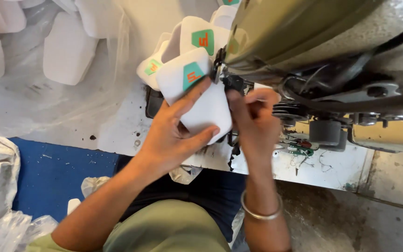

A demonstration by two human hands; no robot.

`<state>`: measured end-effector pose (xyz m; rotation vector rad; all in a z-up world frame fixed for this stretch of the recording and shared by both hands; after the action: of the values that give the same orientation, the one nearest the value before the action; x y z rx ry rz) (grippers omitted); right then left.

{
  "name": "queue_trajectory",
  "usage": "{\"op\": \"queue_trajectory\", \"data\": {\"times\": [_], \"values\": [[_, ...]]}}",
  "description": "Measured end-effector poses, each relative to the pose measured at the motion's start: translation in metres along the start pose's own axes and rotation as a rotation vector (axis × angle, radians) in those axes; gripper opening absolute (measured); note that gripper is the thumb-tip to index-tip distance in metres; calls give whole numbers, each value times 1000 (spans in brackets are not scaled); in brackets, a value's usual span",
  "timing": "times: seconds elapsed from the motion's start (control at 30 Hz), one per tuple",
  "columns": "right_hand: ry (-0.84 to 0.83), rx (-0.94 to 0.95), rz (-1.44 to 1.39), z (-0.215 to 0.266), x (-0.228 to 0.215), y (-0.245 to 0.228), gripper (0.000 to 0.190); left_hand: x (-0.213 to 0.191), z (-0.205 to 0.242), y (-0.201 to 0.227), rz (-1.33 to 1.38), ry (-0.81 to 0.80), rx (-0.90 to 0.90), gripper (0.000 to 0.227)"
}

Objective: The person operates a sewing machine to stitch white shoe parts, repeatedly picking up pieces from a pile, guiding them under the needle, and placing the finished items aside. The person also briefly adjusts the machine and removes a thread.

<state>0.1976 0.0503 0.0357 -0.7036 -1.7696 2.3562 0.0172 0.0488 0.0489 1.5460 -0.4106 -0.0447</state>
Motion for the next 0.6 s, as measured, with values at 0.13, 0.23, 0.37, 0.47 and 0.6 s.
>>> {"op": "queue_trajectory", "data": {"times": [0.13,0.23,0.37,0.47,0.6], "values": [[509,-926,111,-15,-130,54,41,-22,-14,-4,-122,-71,-30,76],[1049,-1154,567,-21,-207,60,44,-34,-25,-3,6,-174,-128,77],[1037,-1037,953,-26,-225,102,37,-36,-29,1,-51,-205,-97,78],[1066,-1038,967,-17,-203,65,34,-36,-27,3,-111,-207,-49,80],[944,-1073,501,-18,-165,58,19,-42,-43,14,-210,-245,-123,85]]}}
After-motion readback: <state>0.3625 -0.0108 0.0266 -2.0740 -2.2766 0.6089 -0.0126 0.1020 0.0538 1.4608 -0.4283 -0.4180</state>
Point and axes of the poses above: each hand's wrist, its own z-axis away from the middle knuckle, its own x-axis out of the palm, y = z × x, the point moved 2 cm from there along -z, towards the middle knuckle, and after that the axes turned 3 degrees about z, right-handed, at the moved point
